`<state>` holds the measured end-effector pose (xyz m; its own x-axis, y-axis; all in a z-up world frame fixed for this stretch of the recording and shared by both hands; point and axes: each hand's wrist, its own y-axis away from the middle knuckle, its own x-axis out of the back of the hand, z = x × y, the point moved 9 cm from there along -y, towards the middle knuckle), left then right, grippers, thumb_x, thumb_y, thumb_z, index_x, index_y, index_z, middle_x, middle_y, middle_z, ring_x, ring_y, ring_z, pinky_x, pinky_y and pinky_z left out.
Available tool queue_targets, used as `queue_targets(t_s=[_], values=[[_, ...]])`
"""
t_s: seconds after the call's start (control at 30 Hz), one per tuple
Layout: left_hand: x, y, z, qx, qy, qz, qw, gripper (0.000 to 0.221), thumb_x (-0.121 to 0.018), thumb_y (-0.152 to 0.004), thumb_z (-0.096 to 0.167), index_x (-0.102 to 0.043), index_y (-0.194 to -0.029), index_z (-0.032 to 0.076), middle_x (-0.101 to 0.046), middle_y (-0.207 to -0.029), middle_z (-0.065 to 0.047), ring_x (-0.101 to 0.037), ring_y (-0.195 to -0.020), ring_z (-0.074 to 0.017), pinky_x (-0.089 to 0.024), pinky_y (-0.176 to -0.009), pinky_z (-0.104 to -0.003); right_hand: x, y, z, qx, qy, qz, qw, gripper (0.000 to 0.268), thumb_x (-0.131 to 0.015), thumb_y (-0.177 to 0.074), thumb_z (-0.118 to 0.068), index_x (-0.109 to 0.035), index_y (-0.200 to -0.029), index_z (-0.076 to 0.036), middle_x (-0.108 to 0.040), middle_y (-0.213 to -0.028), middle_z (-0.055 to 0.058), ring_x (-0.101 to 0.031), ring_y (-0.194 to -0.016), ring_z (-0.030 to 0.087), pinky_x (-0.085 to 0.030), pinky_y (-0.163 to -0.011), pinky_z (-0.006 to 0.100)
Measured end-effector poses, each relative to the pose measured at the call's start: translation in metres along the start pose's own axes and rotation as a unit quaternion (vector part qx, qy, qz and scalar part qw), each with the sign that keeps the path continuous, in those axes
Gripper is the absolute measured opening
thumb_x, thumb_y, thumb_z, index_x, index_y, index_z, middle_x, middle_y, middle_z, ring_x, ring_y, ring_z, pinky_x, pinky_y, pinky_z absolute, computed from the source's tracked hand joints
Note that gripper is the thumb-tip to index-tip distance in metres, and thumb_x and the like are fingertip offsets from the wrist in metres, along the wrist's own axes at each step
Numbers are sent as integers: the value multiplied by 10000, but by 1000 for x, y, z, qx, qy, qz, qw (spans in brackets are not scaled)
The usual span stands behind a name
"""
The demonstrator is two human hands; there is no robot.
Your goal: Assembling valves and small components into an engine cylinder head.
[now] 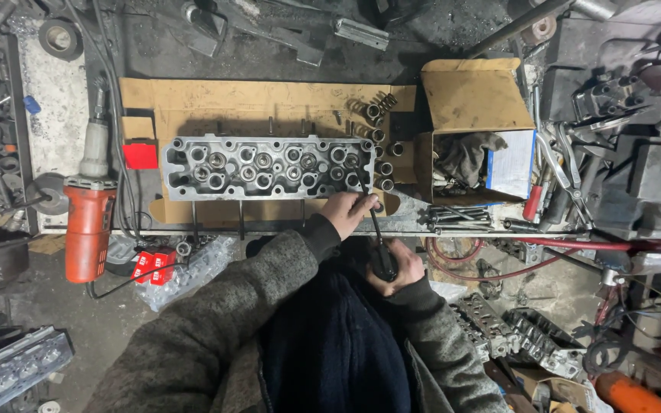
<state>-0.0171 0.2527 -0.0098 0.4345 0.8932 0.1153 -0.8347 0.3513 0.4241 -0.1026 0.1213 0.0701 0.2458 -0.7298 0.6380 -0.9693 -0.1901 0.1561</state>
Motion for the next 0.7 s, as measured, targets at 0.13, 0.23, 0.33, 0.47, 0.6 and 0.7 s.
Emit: queue_targets(t_s=[0.13,0.23,0.33,0.47,0.6,0.7], values=[[1,-1,1,-19,7,9,1000,432,-565,-1018,450,-798,-999,86,-558,-553,-47,-576,-521,-146,-472,-540,-339,-1,0,0,-6,-4,-6,1000,366,-757,-697,-218,-664,-1013,-58,-691,-869,114,-737,-779,298,-587,-723,376],[0,-2,0,-20,0,0,1000,440,-553,-1030,451,-798,-1001,87,-550,-552,-50,-572,-520,-145,-470,-545,-336,0,-2,-3,-1,-8,-5,1000,357,-760,-700,-219,-663,-1004,-59,-695,-861,104,-739,-769,287,-589,-716,372],[-1,-2,-1,-8,-13,-9,1000,440,-553,-1033,458,-804,-1004,97,-534,-554,-53,-556,-516,-149,-463,-539,-341,-2,-1,3,-14,-4,-15,1000,368,-762,-695,-231,-664,-1006,-59,-697,-858,102,-736,-750,281,-589,-702,371],[2,1,4,-3,-4,-2,1000,435,-555,-1026,455,-801,-1008,97,-538,-549,-49,-559,-514,-147,-462,-537,-342,-1,-3,-1,-18,-1,-26,999,444,-771,-697,-256,-658,-1069,-41,-694,-881,119,-731,-748,283,-590,-707,376],[2,-1,3,-10,-1,-4,1000,435,-551,-1026,458,-801,-1015,103,-532,-544,-53,-554,-508,-153,-458,-541,-342,1,-4,-11,12,-9,-12,1000,496,-755,-715,-246,-671,-1153,-29,-696,-941,136,-733,-810,295,-588,-754,391],[0,-2,-6,1,-4,-1,1000,441,-560,-1028,462,-808,-996,98,-541,-548,-58,-557,-511,-160,-462,-541,-349,-10,3,19,-16,0,-17,1000,442,-755,-703,-258,-669,-1077,-39,-690,-907,123,-733,-787,282,-594,-740,383]])
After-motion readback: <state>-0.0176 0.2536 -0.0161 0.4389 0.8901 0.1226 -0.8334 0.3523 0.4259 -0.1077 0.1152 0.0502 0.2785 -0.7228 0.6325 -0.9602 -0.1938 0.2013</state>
